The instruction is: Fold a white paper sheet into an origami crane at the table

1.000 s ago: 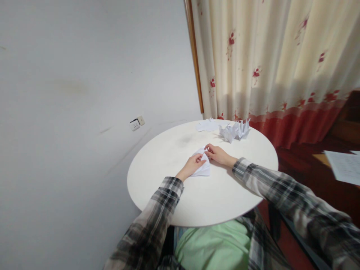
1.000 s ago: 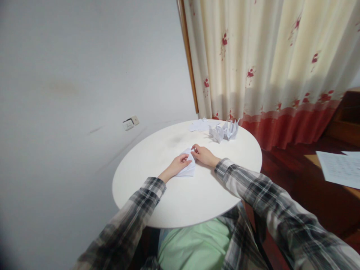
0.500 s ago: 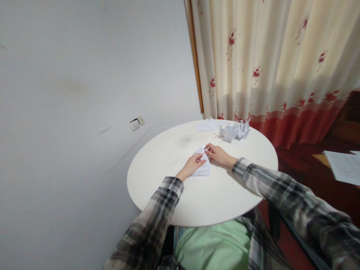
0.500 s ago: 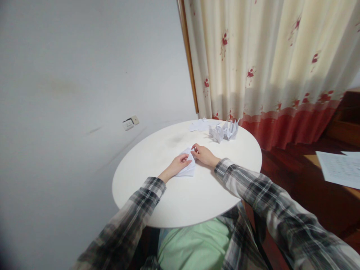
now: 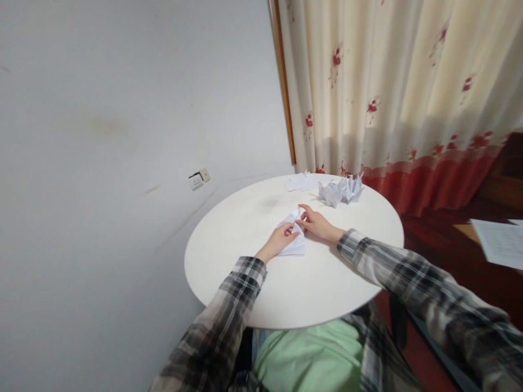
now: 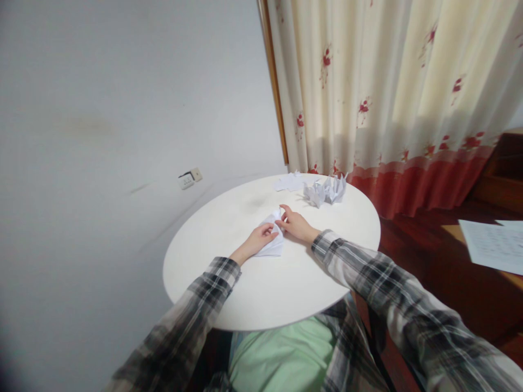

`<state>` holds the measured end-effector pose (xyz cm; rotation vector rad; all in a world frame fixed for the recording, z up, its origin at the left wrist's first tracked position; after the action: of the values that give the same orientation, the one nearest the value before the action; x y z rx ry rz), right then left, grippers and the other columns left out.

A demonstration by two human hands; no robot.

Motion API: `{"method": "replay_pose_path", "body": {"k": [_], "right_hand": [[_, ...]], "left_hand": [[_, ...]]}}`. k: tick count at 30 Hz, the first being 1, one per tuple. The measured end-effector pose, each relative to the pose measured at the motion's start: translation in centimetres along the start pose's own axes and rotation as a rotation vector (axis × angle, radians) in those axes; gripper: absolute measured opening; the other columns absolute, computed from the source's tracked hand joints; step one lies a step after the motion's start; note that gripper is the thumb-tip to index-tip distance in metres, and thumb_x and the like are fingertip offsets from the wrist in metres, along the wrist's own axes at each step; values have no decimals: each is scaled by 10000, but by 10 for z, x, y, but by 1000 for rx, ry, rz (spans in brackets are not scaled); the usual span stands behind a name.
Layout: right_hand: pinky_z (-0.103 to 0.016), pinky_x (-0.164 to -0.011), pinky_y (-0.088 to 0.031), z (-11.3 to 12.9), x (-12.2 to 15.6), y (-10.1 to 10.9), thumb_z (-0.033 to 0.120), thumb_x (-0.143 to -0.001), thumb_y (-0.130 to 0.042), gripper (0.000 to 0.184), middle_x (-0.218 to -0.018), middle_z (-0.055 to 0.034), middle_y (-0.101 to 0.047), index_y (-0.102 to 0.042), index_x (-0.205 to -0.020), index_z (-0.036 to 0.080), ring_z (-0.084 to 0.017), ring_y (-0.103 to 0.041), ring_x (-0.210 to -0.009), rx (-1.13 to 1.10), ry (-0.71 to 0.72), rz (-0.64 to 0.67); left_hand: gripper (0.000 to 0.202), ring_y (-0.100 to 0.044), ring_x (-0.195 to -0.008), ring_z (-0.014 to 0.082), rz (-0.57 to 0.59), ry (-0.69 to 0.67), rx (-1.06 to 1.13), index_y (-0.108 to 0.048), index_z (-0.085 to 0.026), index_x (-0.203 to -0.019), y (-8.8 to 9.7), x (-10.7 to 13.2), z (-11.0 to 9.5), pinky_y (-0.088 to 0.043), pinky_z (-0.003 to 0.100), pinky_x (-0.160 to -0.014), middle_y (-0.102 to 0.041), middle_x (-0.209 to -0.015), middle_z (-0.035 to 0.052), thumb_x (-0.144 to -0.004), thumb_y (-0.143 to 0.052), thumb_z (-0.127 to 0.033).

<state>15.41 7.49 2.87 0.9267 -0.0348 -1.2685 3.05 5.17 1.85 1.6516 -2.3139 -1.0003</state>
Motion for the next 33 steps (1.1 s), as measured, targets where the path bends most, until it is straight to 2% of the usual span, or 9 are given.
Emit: {"method": "replay_pose_path", "body": {"k": [9,16,20,24,28,33], "right_hand": [[-212,-597,-393,2,2,0,371,-766,-520,627,-791,-21,-620,-256,-1292,154,-97,-550,-599,-29,6,15],[-218,-613,-392,2,1,1,405,-757,-524,592,-830,-45,-630,-341,-1255,143,-101,-552,-615,7,-30,37],[-207,-594,-381,5,1,1,464,-757,-496,507,-840,-58,-627,-451,-1148,143,-105,-550,-636,29,-13,57],[-202,-575,-363,7,2,-1,536,-756,-445,453,-772,-51,-618,-539,-956,140,-109,-536,-629,64,-2,89],[-200,-559,-341,9,3,0,561,-763,-408,450,-724,-44,-601,-551,-810,137,-102,-503,-604,107,14,90],[-195,-539,-316,9,2,1,558,-761,-413,436,-675,-26,-582,-535,-754,139,-91,-469,-571,131,17,79]], "left_hand": [[280,-454,-615,101,-10,-19,-42,-554,-121,-827,1,-1,3,-366,230,-586,-536,-718,12,-740,-496,-380],[282,-456,-608,97,-12,-12,-12,-541,-117,-865,0,-1,5,-373,225,-570,-539,-730,19,-740,-511,-368],[290,-445,-611,93,-15,-15,-19,-540,-122,-944,1,0,0,-372,223,-584,-526,-733,11,-738,-519,-326],[284,-437,-599,90,-15,-7,-10,-534,-113,-957,2,1,-3,-366,223,-577,-519,-725,10,-740,-517,-296],[282,-440,-602,89,-8,-12,18,-530,-117,-954,1,0,0,-365,217,-565,-526,-734,12,-739,-521,-299],[282,-441,-603,84,-5,-10,31,-523,-125,-954,0,-1,5,-362,205,-550,-524,-726,5,-741,-519,-309]]}}
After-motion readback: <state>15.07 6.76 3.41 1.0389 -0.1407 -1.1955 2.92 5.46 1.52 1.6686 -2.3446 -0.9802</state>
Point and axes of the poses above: each hand's wrist, its own x-axis away from the middle knuckle, its own y-axis out of the back of the hand, z = x × y, the point moved 6 cm from there along -x, towards the middle knuckle
